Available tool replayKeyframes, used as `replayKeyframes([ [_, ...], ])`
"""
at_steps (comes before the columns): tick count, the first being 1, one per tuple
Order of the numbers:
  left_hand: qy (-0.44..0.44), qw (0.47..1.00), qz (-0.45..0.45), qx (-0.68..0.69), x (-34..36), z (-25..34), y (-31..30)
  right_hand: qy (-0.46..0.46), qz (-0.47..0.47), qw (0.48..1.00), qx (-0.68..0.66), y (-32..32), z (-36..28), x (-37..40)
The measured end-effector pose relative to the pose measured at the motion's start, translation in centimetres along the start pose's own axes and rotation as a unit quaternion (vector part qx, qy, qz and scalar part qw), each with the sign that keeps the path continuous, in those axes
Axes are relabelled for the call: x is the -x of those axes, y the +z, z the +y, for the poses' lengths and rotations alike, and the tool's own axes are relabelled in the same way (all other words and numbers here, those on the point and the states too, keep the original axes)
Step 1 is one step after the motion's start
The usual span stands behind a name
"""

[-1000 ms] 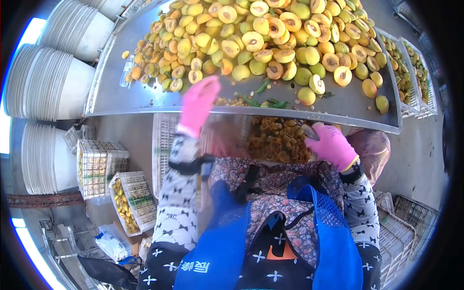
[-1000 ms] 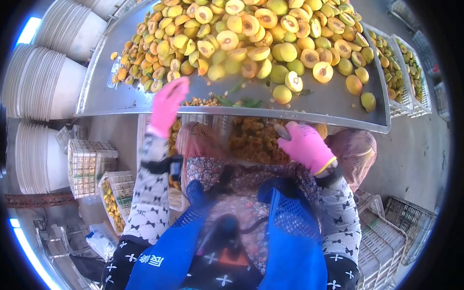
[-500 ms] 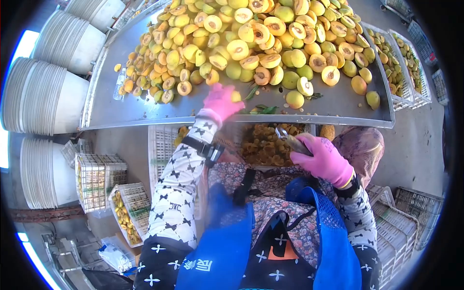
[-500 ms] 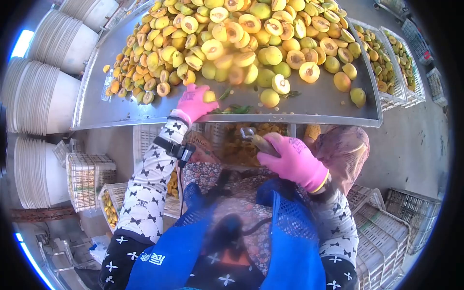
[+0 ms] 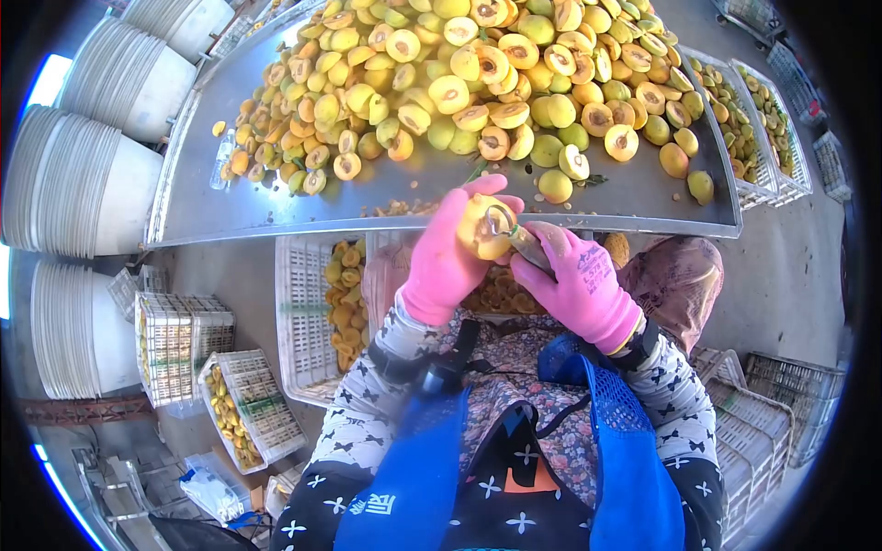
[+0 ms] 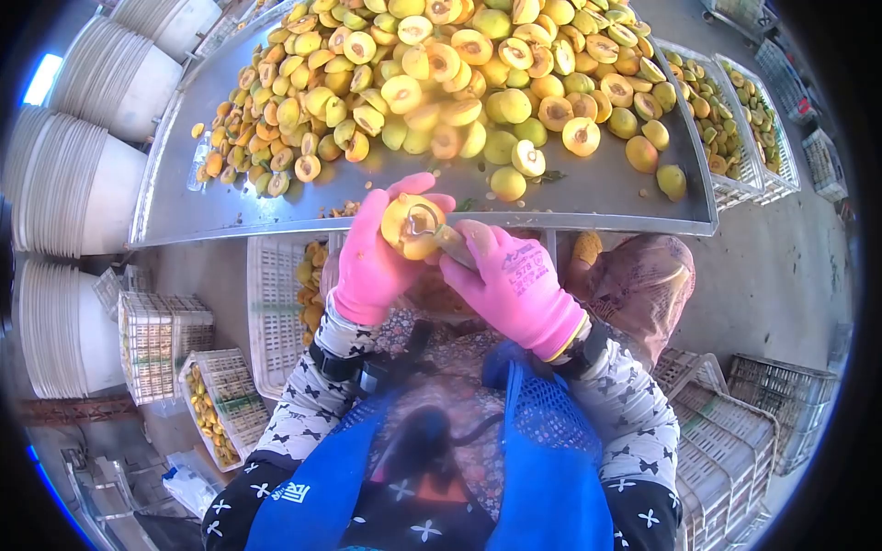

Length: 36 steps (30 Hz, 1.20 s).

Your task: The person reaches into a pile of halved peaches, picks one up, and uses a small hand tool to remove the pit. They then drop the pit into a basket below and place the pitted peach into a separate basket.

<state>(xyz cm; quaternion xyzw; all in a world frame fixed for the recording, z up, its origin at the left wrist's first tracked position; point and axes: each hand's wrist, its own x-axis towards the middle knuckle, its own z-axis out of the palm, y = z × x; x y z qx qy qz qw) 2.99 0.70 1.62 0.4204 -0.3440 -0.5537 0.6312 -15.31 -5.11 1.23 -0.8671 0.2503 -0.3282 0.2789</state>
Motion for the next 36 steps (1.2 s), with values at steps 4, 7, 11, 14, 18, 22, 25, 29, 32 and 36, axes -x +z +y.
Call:
replayKeyframes([
  [4,-0.049,0.988,0.051,0.140,0.6,-0.1,0.9,-0.004,-0.046,0.997,0.057,0.2,0.0,0.0],
  [7,-0.047,0.989,0.086,0.110,0.4,-0.5,1.2,0.006,-0.093,0.989,0.117,-0.2,-0.3,0.4],
  [11,0.002,0.988,0.153,0.008,0.4,-0.7,2.4,0.002,-0.115,0.978,0.172,0.9,-0.3,1.1],
  [14,0.114,0.967,0.164,-0.158,0.2,-1.4,2.4,0.045,-0.131,0.989,0.048,1.7,-0.2,1.5],
  [18,0.017,0.979,0.199,-0.030,0.2,-0.4,3.0,-0.005,-0.078,0.996,-0.047,3.0,-0.2,2.1],
  [22,-0.032,0.987,0.146,0.060,0.1,0.6,3.4,0.202,-0.180,0.901,-0.338,1.9,-1.7,1.5],
  [25,-0.047,0.998,0.025,0.026,-0.4,1.4,2.2,0.344,-0.313,0.721,-0.515,-0.9,-2.6,0.0],
  [29,-0.082,0.992,-0.082,-0.049,-1.6,1.5,1.1,0.365,-0.318,0.677,-0.554,-1.6,-2.0,-0.1],
  [32,-0.080,0.995,-0.046,-0.035,-1.6,0.4,0.9,0.354,-0.331,0.693,-0.533,-0.8,-1.1,0.3],
  [36,-0.101,0.969,0.163,0.156,-1.0,-3.0,1.3,0.292,-0.260,0.863,-0.321,2.4,0.4,1.7],
])
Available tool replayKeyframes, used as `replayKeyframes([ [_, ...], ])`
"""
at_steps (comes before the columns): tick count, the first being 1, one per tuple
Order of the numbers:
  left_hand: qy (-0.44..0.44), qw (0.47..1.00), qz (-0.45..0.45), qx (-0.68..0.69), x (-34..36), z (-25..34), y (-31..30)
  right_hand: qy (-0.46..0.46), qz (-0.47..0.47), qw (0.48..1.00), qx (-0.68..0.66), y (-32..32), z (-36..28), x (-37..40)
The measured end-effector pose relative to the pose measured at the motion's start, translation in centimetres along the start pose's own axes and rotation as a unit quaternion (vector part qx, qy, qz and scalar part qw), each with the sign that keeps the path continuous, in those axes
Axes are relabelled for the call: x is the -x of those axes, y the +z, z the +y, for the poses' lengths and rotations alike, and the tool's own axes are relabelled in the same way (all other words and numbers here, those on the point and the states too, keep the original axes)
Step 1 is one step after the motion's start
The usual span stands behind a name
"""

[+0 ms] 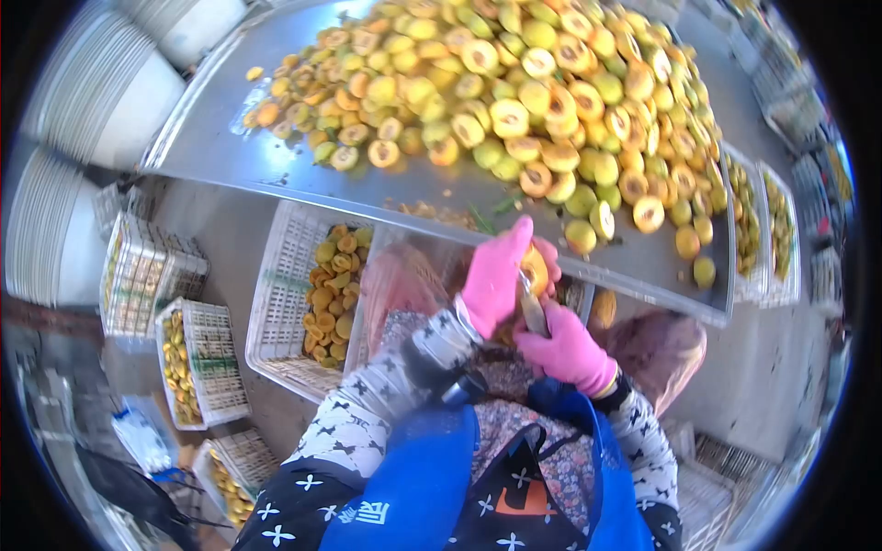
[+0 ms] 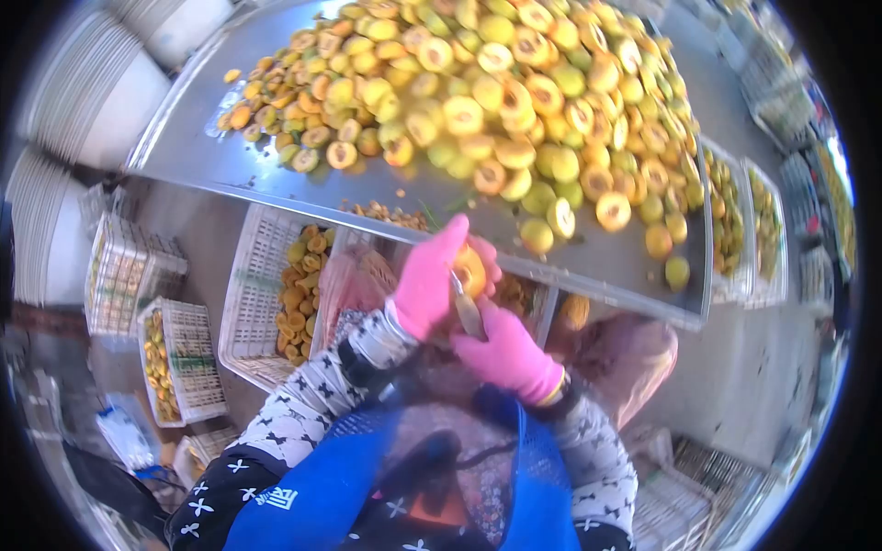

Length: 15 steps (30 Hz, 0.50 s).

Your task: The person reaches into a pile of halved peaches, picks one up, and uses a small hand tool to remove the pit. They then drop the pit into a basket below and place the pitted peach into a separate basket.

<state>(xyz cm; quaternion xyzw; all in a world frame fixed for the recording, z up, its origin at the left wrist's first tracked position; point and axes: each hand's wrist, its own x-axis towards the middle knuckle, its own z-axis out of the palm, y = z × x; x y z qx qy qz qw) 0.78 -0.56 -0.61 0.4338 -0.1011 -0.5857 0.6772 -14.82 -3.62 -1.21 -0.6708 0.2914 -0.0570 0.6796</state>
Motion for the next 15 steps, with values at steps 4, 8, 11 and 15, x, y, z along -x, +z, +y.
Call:
replayKeyframes([
  [4,0.050,0.976,-0.137,-0.164,1.3,1.7,-1.0,0.148,-0.228,0.937,-0.220,-2.3,-2.2,0.3],
  [8,-0.031,0.929,-0.245,-0.276,1.3,2.8,-3.4,0.155,-0.275,0.924,-0.214,-0.8,-2.5,0.2],
  [11,-0.082,0.974,-0.185,-0.100,2.3,3.9,-4.5,0.150,-0.259,0.939,-0.169,0.0,-3.3,0.0],
  [15,0.071,0.982,-0.039,-0.169,5.3,9.0,-9.2,0.091,-0.092,0.989,0.067,-1.7,-1.3,0.4],
])
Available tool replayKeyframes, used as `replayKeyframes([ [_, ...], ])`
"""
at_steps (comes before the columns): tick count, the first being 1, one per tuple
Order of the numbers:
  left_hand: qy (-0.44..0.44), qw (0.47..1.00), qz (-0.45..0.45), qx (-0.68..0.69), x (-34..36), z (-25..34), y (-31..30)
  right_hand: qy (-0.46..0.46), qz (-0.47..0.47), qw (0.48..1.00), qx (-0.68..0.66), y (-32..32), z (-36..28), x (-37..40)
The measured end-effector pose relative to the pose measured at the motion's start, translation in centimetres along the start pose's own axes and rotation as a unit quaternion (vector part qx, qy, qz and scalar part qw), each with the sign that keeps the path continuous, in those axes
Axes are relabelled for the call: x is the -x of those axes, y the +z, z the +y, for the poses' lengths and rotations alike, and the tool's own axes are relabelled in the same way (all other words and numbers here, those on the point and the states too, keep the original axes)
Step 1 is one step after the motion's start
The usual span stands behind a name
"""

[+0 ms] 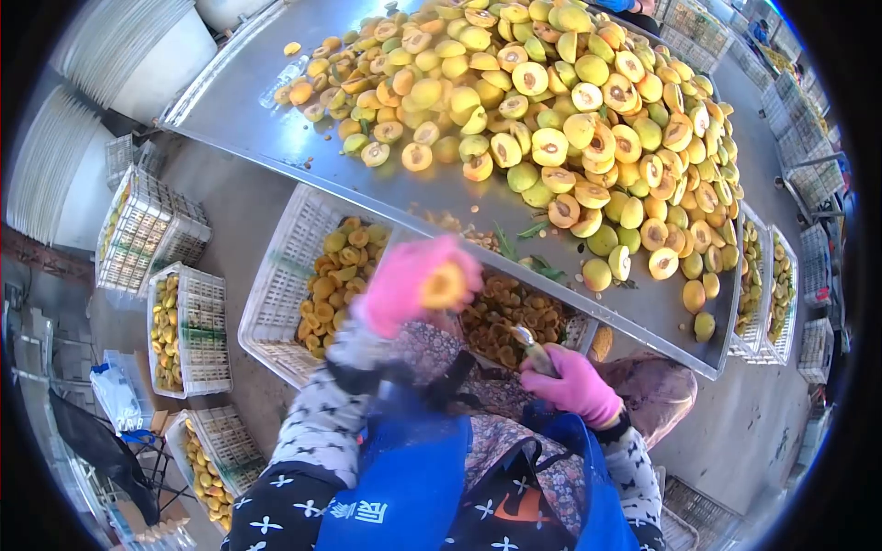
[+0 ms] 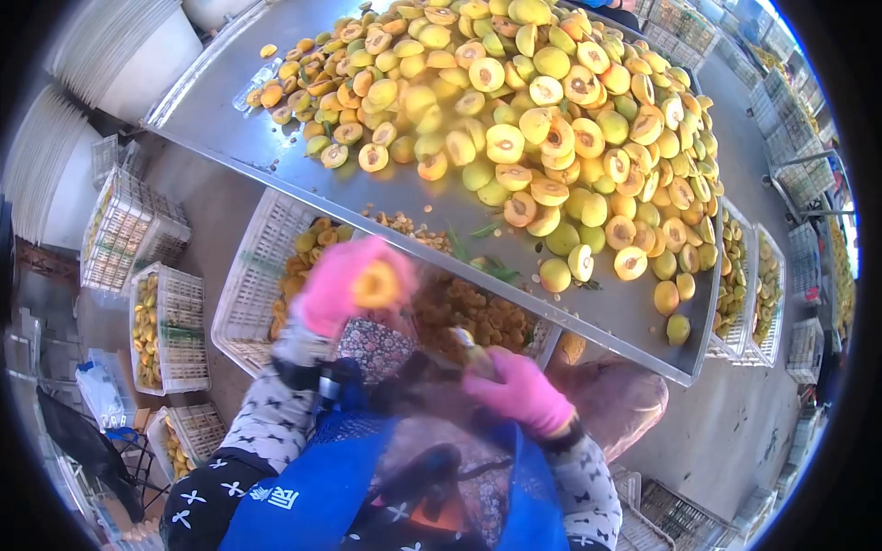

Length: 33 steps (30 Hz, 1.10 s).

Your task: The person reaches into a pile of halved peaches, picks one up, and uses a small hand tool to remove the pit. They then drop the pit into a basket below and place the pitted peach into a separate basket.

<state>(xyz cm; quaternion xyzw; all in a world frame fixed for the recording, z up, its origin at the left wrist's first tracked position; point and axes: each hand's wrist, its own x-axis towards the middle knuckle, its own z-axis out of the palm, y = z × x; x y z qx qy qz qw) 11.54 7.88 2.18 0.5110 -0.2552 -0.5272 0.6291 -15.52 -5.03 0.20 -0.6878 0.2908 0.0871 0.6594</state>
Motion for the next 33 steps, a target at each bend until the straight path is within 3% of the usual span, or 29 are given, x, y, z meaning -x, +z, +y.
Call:
replayKeyframes([
  [1,0.054,0.990,0.051,-0.124,0.8,-0.2,-4.2,-0.040,0.025,0.990,0.136,-1.1,1.8,0.1],
  [2,-0.047,0.955,0.167,-0.241,2.3,2.3,-5.7,-0.079,0.053,0.959,0.267,-2.2,3.3,0.3],
  [3,-0.060,0.907,0.232,-0.345,2.5,3.4,-7.7,-0.076,0.065,0.944,0.315,-3.0,4.4,0.2],
  [5,0.083,0.930,0.236,-0.268,0.0,3.6,-10.1,-0.066,0.090,0.903,0.415,-4.1,5.6,0.3],
  [8,0.133,0.892,0.309,-0.300,-7.3,2.8,-10.8,-0.139,0.216,0.875,0.411,-5.3,4.1,0.4],
  [9,0.159,0.870,0.320,-0.341,-10.0,2.2,-11.0,-0.100,0.263,0.900,0.333,-5.0,3.1,1.0],
  [12,0.024,0.786,0.341,-0.516,-18.3,-1.6,-16.1,-0.029,0.209,0.949,0.234,-5.0,0.4,2.9],
  [15,0.002,0.714,0.350,-0.606,-20.7,-3.0,-14.3,-0.052,0.193,0.949,0.245,-4.4,2.2,3.9],
  [18,0.083,0.785,0.282,-0.545,-19.2,-3.5,-13.0,-0.056,0.201,0.951,0.229,-3.7,2.3,4.1],
  [19,0.111,0.851,0.271,-0.437,-18.2,-3.4,-11.7,-0.071,0.216,0.951,0.210,-3.6,2.0,3.7],
  [20,0.095,0.933,0.210,-0.277,-15.9,-1.8,-8.7,-0.085,0.232,0.951,0.188,-3.4,1.4,3.3],
  [21,0.071,0.981,0.145,-0.108,-13.4,-0.2,-5.4,-0.076,0.223,0.960,0.152,-3.2,-0.2,3.2],
  [24,0.122,0.991,0.026,-0.041,-9.2,0.0,0.0,-0.220,0.313,0.911,0.153,-1.4,-1.9,1.1],
  [27,0.140,0.989,-0.049,-0.001,-6.2,-0.8,5.5,-0.383,0.393,0.803,0.234,-0.1,-3.3,-1.3],
  [29,0.123,0.982,-0.099,0.107,-5.0,-1.4,7.9,-0.347,0.397,0.800,0.287,0.2,-3.2,-1.8],
  [32,0.114,0.987,-0.021,0.112,-4.7,-2.8,9.5,-0.307,0.401,0.803,0.317,0.8,-2.8,-1.4],
  [33,0.155,0.988,-0.023,0.019,-4.5,-2.8,9.6,-0.292,0.395,0.808,0.327,0.8,-2.7,-0.9],
])
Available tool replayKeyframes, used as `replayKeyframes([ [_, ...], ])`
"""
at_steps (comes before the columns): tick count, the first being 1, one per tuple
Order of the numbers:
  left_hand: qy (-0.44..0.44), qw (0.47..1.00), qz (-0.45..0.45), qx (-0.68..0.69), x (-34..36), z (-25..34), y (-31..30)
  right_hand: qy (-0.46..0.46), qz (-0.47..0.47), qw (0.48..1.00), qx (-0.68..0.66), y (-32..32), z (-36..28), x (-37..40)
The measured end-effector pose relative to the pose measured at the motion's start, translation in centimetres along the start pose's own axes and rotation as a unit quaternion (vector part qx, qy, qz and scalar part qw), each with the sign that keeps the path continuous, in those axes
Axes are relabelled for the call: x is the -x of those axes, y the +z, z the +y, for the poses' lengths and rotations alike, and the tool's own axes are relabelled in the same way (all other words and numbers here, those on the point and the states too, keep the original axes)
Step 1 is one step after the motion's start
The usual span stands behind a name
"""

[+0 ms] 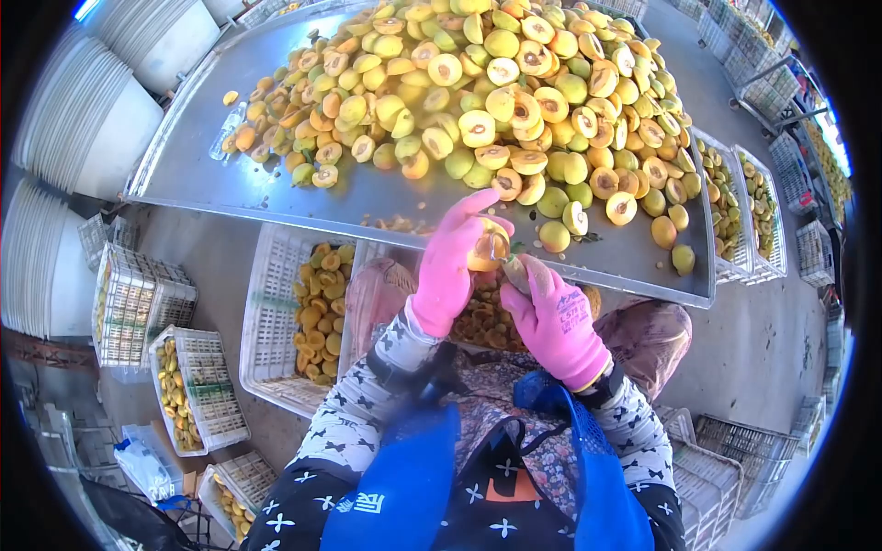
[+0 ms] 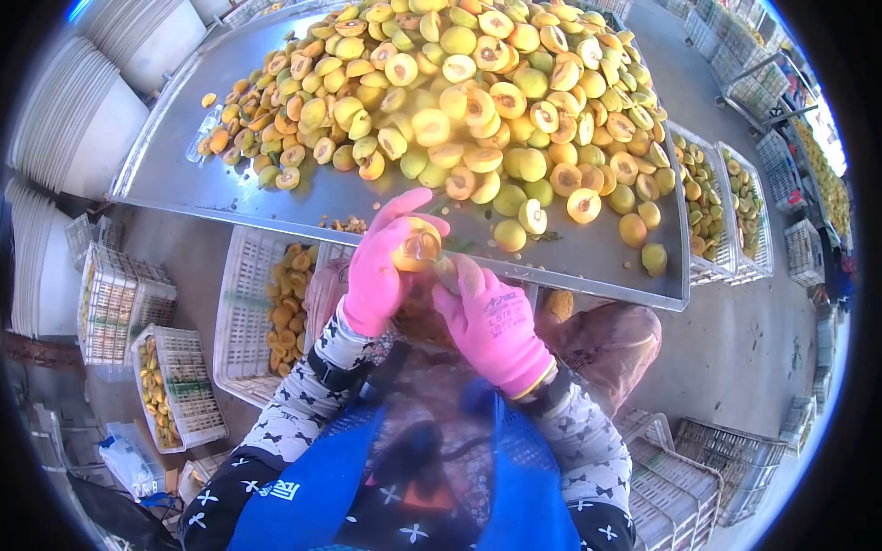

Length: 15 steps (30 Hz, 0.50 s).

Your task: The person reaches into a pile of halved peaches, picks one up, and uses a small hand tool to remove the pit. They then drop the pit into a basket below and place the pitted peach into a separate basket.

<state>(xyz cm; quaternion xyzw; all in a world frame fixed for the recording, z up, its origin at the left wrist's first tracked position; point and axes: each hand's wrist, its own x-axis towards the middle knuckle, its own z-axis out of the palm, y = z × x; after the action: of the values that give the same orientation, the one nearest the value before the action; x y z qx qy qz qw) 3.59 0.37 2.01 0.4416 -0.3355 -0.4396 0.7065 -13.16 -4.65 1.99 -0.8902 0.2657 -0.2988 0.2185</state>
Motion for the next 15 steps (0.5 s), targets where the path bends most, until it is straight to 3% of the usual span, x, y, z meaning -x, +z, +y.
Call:
replayKeyframes([
  [1,0.040,0.995,-0.009,-0.092,0.2,0.2,0.1,0.010,-0.015,1.000,0.010,-0.3,-0.1,0.3],
  [6,-0.039,0.994,-0.058,-0.082,0.8,1.1,0.5,-0.021,-0.020,0.997,0.072,-1.7,-0.5,0.1],
  [12,0.077,0.982,-0.089,-0.149,0.7,0.3,0.2,-0.092,-0.026,0.992,0.078,-1.5,0.9,0.0],
  [15,-0.138,0.982,-0.068,-0.111,1.0,2.4,0.6,-0.092,-0.055,0.990,0.087,-2.3,0.8,-0.2],
])
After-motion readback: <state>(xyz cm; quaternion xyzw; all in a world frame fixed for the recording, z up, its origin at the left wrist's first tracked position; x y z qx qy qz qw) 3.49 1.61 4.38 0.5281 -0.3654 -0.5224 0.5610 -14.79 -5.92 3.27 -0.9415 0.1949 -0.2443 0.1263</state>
